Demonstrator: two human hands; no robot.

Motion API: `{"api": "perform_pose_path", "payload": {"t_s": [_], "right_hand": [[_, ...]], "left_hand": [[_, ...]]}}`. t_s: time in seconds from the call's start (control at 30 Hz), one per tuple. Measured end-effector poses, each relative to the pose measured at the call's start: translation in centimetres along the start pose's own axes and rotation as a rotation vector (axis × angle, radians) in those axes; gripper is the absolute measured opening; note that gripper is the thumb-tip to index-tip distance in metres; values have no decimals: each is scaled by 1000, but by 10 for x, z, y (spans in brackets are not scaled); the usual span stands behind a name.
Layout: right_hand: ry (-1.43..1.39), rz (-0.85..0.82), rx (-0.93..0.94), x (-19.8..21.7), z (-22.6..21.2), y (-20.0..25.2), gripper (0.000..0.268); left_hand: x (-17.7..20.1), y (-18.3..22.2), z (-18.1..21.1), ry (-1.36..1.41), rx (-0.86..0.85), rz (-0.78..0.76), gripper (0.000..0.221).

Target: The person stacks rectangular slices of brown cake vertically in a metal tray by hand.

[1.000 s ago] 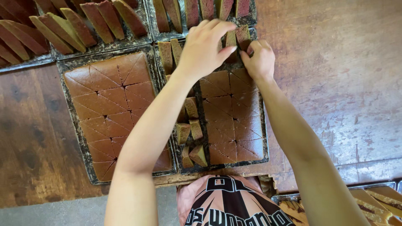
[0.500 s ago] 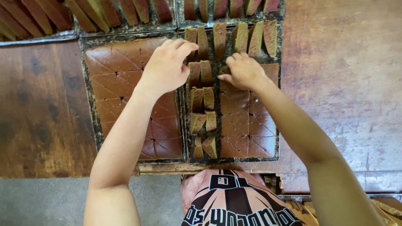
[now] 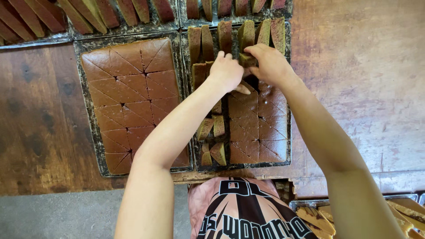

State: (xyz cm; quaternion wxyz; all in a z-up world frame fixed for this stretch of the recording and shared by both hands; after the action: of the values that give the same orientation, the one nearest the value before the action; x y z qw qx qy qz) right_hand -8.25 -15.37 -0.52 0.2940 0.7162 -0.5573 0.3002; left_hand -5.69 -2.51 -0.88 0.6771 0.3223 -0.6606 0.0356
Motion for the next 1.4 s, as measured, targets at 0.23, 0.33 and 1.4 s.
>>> {"api": "perform_pose_path", "payload": {"t_s": [0.23, 0.33, 1.4], "right_hand": [[3, -86, -34, 5, 12, -7, 46], [43, -206, -96, 0, 11, -11, 44], [29, -137, -41, -15, -35, 70, 37]], "left_hand": [[0, 27, -19, 309, -80, -49, 54], [14, 43, -45, 780, -73, 228, 65], [-6, 35, 9, 269, -135, -174, 30]]}}
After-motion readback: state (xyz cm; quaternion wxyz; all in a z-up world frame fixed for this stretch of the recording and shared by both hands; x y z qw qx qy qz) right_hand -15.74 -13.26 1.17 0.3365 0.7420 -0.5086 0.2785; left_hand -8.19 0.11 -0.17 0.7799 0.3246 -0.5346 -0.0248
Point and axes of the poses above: each hand's wrist, its own y-axis away from the middle knuckle, its own x-axis out of the back of the hand, z = x × y, the point moved 5 cm from there along -y, towards the middle knuckle, and after that the axes turned 14 degrees about -y, right-handed, at the moved point
